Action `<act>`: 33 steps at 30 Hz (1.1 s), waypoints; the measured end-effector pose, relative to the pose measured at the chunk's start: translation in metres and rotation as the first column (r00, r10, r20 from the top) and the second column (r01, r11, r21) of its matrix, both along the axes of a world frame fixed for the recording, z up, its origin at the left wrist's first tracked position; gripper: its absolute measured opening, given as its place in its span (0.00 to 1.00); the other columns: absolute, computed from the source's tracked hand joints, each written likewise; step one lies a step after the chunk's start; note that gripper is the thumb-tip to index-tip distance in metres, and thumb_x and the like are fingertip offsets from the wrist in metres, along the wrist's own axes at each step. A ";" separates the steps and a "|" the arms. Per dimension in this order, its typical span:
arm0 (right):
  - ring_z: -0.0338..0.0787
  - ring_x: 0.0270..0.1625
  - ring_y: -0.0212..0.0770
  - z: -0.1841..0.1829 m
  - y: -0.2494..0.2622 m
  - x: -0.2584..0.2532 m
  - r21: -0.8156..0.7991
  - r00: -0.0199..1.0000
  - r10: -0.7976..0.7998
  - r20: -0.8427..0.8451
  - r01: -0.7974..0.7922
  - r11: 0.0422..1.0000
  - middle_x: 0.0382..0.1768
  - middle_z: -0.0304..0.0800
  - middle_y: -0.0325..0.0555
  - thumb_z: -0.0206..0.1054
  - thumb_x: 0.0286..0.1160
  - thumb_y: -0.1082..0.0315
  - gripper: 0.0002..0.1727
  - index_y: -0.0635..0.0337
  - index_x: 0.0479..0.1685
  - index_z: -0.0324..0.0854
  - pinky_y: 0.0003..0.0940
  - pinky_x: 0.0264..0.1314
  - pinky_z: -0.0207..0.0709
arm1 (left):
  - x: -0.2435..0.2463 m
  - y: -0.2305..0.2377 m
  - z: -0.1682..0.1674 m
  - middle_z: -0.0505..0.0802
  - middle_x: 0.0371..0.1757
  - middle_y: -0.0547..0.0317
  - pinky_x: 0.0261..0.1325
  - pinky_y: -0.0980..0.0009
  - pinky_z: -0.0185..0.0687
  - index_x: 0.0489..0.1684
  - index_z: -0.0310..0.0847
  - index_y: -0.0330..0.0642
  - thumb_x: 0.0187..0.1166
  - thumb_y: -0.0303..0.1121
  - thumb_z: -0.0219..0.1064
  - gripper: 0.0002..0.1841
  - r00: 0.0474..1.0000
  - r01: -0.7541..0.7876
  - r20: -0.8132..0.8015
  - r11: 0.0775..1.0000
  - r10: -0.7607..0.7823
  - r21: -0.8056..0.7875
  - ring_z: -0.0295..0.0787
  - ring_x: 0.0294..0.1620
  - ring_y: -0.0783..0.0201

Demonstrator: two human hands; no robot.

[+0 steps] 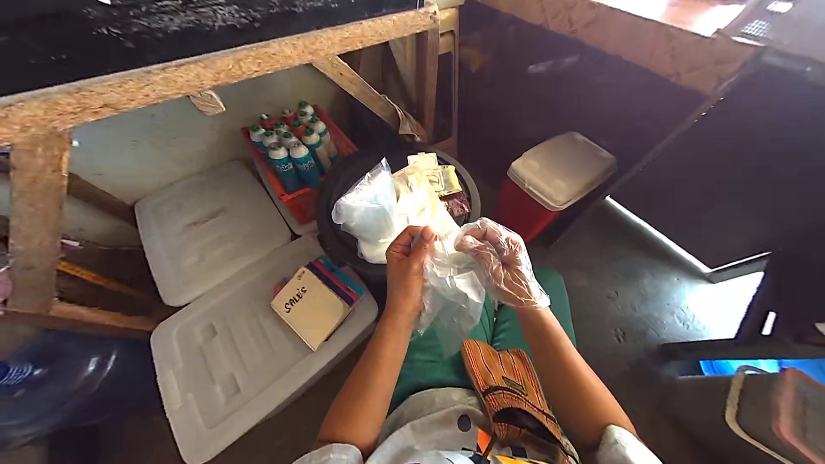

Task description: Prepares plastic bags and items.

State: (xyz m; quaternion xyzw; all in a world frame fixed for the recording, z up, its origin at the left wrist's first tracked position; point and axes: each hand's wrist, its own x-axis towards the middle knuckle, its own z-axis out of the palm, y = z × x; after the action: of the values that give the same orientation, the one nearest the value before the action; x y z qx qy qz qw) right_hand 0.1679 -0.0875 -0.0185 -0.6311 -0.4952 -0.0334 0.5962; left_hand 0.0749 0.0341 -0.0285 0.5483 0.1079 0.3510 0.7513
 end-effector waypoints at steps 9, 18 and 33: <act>0.86 0.52 0.16 -0.013 0.021 0.000 0.058 0.997 0.077 -0.009 -0.076 0.995 0.41 0.92 0.34 0.65 0.80 0.60 0.15 0.62 0.36 0.90 0.15 0.61 0.78 | 0.001 0.016 -0.010 0.84 0.26 0.82 0.40 0.86 0.76 0.26 0.81 0.44 0.79 0.28 0.64 0.09 0.983 0.046 0.169 0.985 -0.075 0.167 0.79 0.32 0.89; 0.77 0.17 0.13 0.013 0.012 -0.032 0.166 0.914 0.237 -0.329 -0.192 0.967 0.18 0.80 0.15 0.57 0.87 0.57 0.12 0.41 0.35 0.83 0.11 0.21 0.74 | -0.030 0.030 -0.020 0.89 0.34 0.83 0.45 0.85 0.78 0.27 0.88 0.51 0.86 0.33 0.58 0.16 0.896 0.369 0.185 0.909 -0.403 0.192 0.82 0.38 0.89; 0.89 0.35 0.23 -0.003 0.018 0.015 0.133 0.549 0.396 -0.737 -0.456 0.880 0.30 0.92 0.27 0.63 0.79 0.55 0.10 0.42 0.35 0.89 0.22 0.42 0.85 | -0.067 0.095 -0.041 0.86 0.25 0.87 0.37 0.86 0.77 0.27 0.82 0.58 0.83 0.32 0.54 0.14 0.749 0.646 -0.257 0.760 -0.611 0.075 0.80 0.29 0.90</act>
State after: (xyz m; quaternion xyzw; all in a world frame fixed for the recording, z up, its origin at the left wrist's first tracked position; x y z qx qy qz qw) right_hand 0.1830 -0.0699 -0.0211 -0.4705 -0.3457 0.3912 0.7114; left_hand 0.0080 0.1290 -0.0697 0.6454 -0.0305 0.0223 0.7630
